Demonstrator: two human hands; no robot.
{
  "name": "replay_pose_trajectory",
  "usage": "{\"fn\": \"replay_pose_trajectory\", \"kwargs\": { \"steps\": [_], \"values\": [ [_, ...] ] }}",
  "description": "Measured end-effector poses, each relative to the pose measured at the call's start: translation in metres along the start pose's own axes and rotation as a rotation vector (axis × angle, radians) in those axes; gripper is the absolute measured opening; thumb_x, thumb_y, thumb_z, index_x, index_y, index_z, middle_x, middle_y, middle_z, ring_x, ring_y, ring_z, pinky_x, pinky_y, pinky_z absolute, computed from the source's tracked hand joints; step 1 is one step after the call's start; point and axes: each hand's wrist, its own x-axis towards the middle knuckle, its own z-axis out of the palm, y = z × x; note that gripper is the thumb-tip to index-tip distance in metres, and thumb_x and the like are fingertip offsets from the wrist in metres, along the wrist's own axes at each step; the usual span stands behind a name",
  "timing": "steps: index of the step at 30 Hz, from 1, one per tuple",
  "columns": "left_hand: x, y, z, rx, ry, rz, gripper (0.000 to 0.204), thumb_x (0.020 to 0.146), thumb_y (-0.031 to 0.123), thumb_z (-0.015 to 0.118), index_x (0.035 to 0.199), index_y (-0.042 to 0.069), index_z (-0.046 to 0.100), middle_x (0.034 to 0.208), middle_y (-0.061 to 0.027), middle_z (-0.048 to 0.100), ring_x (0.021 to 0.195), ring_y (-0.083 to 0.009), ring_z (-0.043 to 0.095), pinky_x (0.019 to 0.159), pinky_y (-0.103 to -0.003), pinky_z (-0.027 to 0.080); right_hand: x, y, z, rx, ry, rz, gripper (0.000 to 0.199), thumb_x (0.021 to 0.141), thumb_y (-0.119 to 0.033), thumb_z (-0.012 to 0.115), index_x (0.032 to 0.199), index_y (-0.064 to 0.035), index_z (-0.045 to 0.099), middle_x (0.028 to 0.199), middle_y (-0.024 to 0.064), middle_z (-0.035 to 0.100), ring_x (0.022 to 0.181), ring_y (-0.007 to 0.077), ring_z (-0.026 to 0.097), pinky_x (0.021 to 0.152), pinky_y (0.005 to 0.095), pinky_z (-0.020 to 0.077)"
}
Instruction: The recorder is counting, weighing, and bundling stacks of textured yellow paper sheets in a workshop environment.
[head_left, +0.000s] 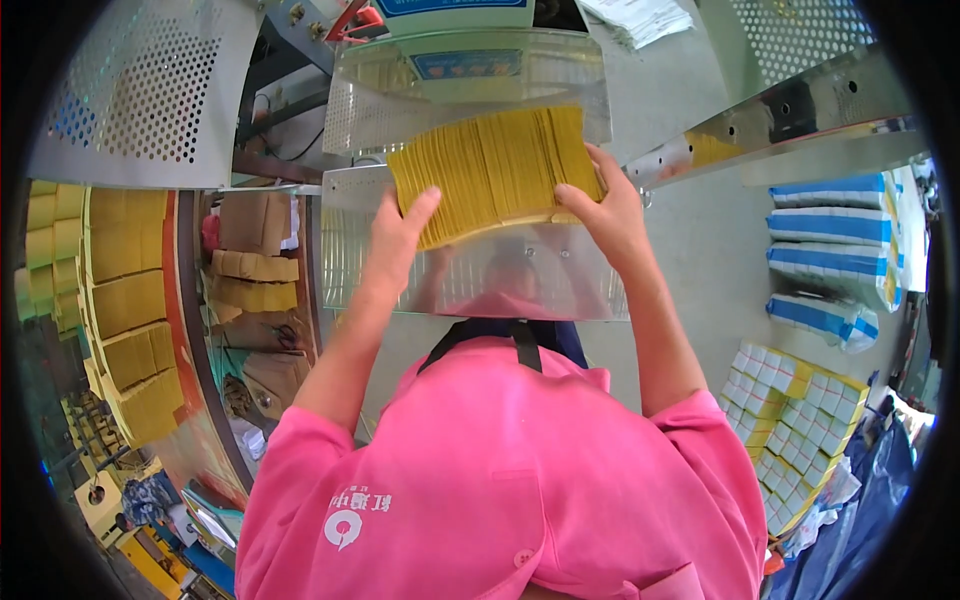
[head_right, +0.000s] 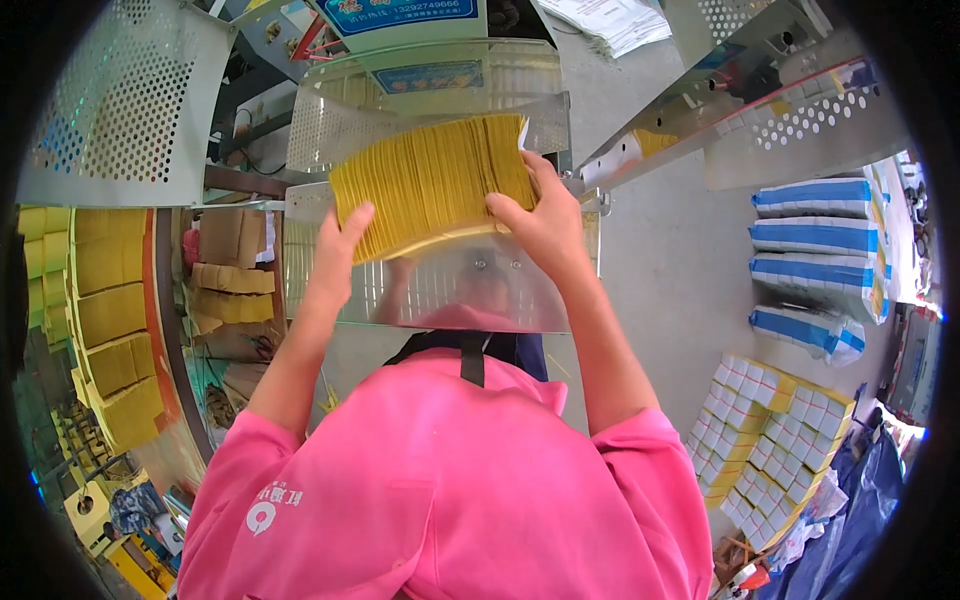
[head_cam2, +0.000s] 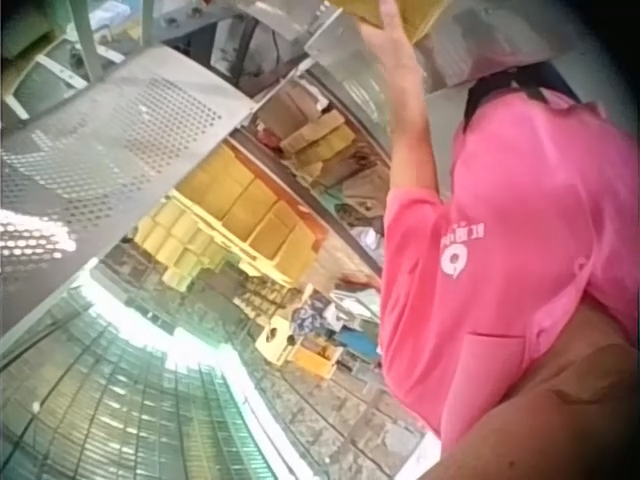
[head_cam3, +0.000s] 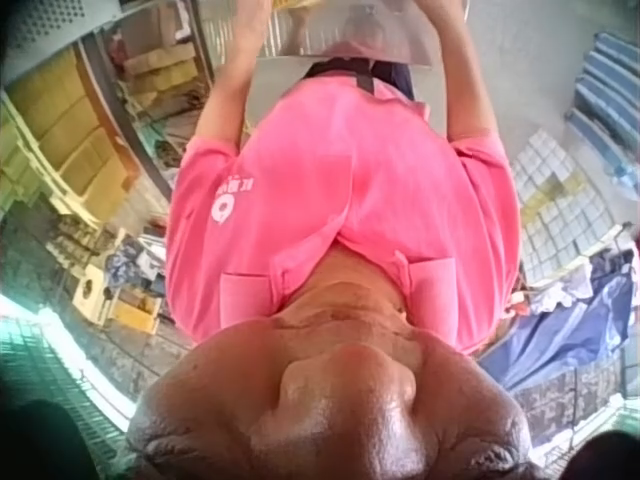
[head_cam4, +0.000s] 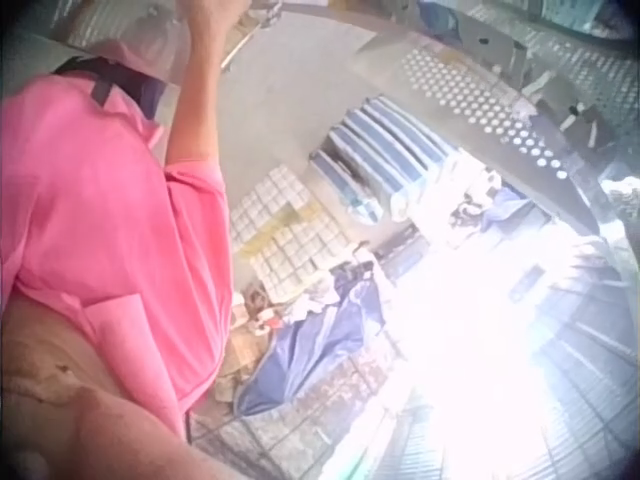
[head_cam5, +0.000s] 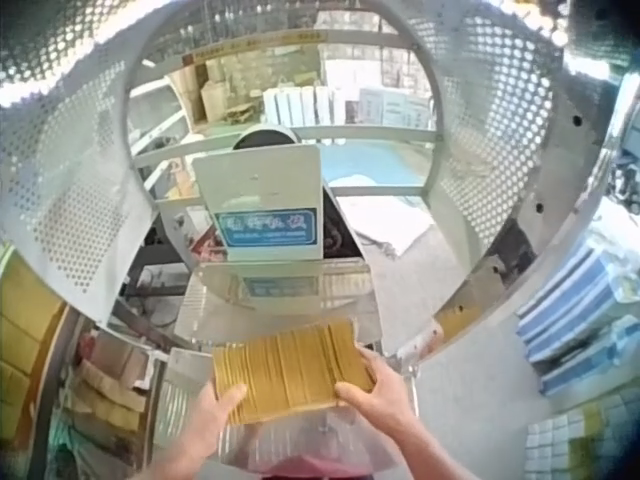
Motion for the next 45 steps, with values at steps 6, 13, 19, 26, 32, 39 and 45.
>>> {"fn": "replay_pose_trajectory", "kwargs": {
  "steps": [6,13,19,26,32,39,45],
  "values": [
    [-0.054,-0.012,0.010,0.037,0.047,-0.087,0.054,0.089,0.030,0.068,0.127,-0.003,0.049,0.118,-0.0134,0.061,0.104,-0.0194,0.060,0.092,-0.033,0.047,-0.042,0.005,-0.022,0.186,-0.100,0.104,0.066,0.077,-0.016,0.070,0.137,0.0014,0.047,0.128,0.0195,0.060,0.118,0.0237,0.059,0.098,0.0340,0.0463],
    [-0.028,-0.007,0.015,0.158,-0.060,-0.036,0.048,0.089,0.030,0.069,0.120,-0.004,0.054,0.109,-0.0145,0.065,0.098,-0.0191,0.062,0.087,-0.033,0.049,-0.057,0.025,-0.039,0.173,0.029,0.033,0.063,0.079,-0.012,0.067,0.137,0.0015,0.046,0.129,0.0175,0.059,0.119,0.0235,0.058,0.099,0.0333,0.0446],
    [-0.027,-0.005,0.018,0.105,-0.079,-0.061,0.048,0.088,0.028,0.069,0.121,-0.004,0.054,0.112,-0.0136,0.064,0.100,-0.0184,0.061,0.089,-0.032,0.048,-0.064,0.025,-0.042,0.116,0.215,-0.001,0.060,0.080,-0.009,0.067,0.136,0.0009,0.048,0.127,0.0162,0.060,0.117,0.0236,0.059,0.097,0.0335,0.0458],
    [-0.030,-0.002,0.019,0.030,-0.065,-0.091,0.047,0.089,0.026,0.067,0.124,-0.003,0.052,0.113,-0.0122,0.063,0.100,-0.0172,0.060,0.090,-0.032,0.047,-0.067,0.018,-0.045,0.093,0.316,0.041,0.055,0.080,-0.006,0.066,0.133,-0.0032,0.051,0.123,0.0135,0.062,0.114,0.0220,0.060,0.095,0.0348,0.0472],
    [-0.030,-0.009,0.015,0.090,-0.041,-0.086,0.048,0.090,0.028,0.068,0.122,-0.003,0.052,0.110,-0.0130,0.063,0.098,-0.0166,0.060,0.087,-0.032,0.048,-0.067,0.019,-0.044,-0.099,0.279,-0.106,0.053,0.078,-0.005,0.066,0.130,-0.0054,0.056,0.132,0.0159,0.057,0.123,0.0286,0.056,0.101,0.0372,0.0441],
    [-0.037,0.002,0.029,0.008,-0.027,-0.069,0.047,0.095,0.039,0.062,0.119,-0.001,0.053,0.109,-0.0091,0.061,0.099,-0.0159,0.057,0.086,-0.031,0.047,-0.069,0.016,-0.040,-0.133,0.261,-0.181,0.053,0.078,-0.004,0.065,0.130,-0.0057,0.056,0.138,0.0173,0.052,0.128,0.0311,0.051,0.105,0.0376,0.0411],
    [-0.030,-0.008,0.021,-0.200,-0.069,-0.191,0.060,0.098,0.057,0.045,0.123,0.003,0.054,0.110,-0.0061,0.059,0.098,-0.0141,0.056,0.081,-0.028,0.047,-0.068,0.013,-0.037,-0.088,0.257,-0.127,0.054,0.079,-0.003,0.064,0.132,-0.0048,0.053,0.138,0.0172,0.052,0.128,0.0305,0.051,0.106,0.0375,0.0399]
  ]
}}
